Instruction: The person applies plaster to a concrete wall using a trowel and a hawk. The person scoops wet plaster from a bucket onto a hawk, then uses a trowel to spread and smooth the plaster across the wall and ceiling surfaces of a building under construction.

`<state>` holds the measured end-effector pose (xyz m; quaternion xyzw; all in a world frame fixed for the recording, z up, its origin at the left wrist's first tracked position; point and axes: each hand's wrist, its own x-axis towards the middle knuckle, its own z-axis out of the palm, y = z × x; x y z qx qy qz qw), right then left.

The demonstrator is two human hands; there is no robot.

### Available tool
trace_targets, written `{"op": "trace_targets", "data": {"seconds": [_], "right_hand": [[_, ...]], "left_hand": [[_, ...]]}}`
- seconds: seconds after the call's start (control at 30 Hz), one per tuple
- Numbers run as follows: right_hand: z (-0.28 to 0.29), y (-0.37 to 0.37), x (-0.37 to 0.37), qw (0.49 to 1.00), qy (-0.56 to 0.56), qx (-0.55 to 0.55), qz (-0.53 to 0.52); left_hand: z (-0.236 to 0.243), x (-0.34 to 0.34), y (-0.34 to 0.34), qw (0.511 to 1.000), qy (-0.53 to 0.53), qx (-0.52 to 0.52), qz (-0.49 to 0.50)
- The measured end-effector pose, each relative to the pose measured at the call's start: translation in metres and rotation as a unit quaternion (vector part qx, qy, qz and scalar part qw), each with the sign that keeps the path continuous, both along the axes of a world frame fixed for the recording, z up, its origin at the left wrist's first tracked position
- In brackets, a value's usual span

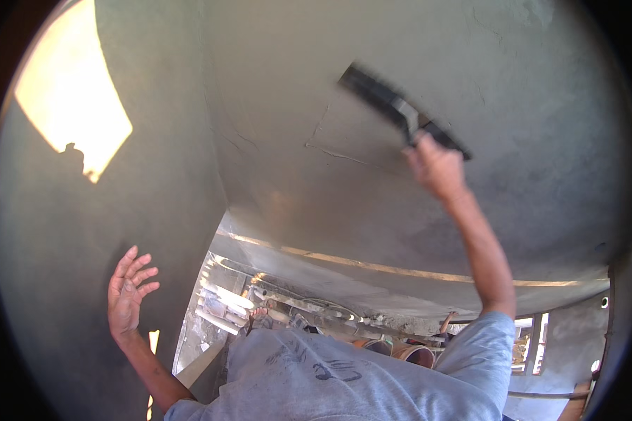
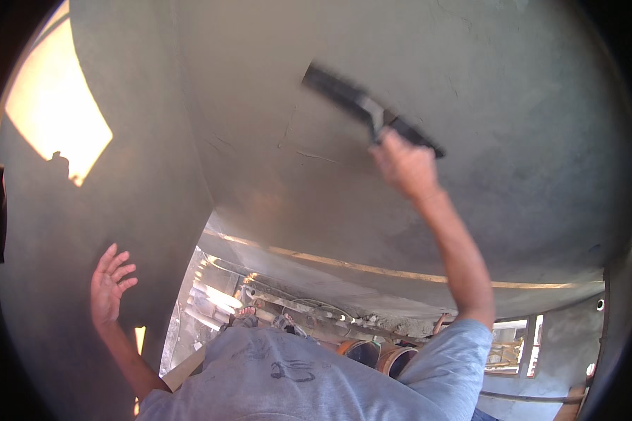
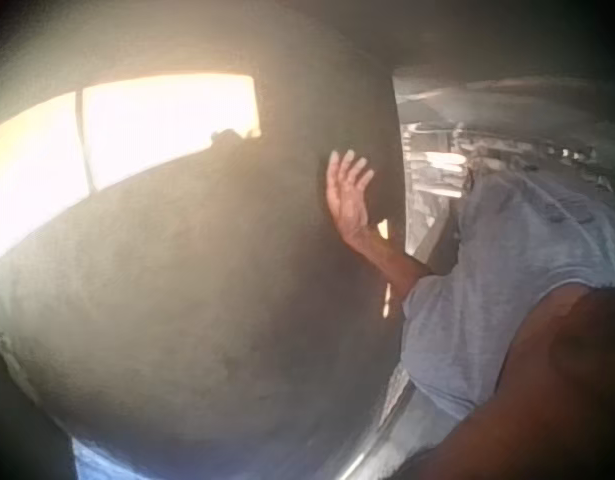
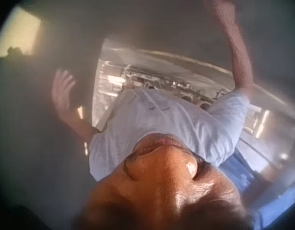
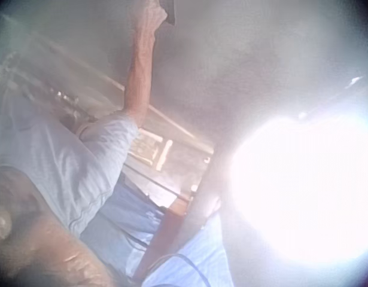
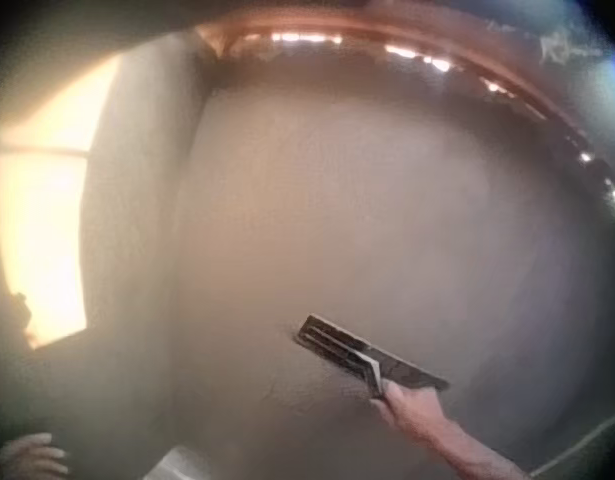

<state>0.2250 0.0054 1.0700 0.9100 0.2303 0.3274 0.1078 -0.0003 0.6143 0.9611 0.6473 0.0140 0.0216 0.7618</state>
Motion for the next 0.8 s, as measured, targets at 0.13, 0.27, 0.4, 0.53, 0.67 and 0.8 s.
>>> {"op": "trace_targets", "data": {"seconds": [0.13,0.27,0.4,0.53,0.67,0.8], "right_hand": [[0.147,-0.045,-0.014,0.977,-0.082,0.189,-0.052],[0.192,-0.042,-0.038,0.951,-0.196,0.214,-0.107],[0.084,-0.026,-0.04,0.969,-0.141,0.187,-0.079],[-0.092,0.041,-0.02,0.995,0.082,0.061,-0.01],[-0.214,0.073,0.024,0.978,0.207,0.012,-0.029],[-0.154,0.103,0.038,0.987,0.149,0.045,0.031]], "left_hand": [[-0.014,-0.018,0.006,0.997,0.015,-0.041,0.063],[-0.026,-0.037,0.003,0.994,0.01,-0.066,0.087],[-0.029,-0.045,-0.001,0.993,0.039,-0.073,0.088],[-0.054,-0.027,-0.02,0.988,0.107,-0.092,0.059],[-0.063,0.008,-0.068,0.992,0.114,-0.038,-0.028],[-0.066,-0.018,-0.049,0.985,0.162,-0.023,0.063]]}}
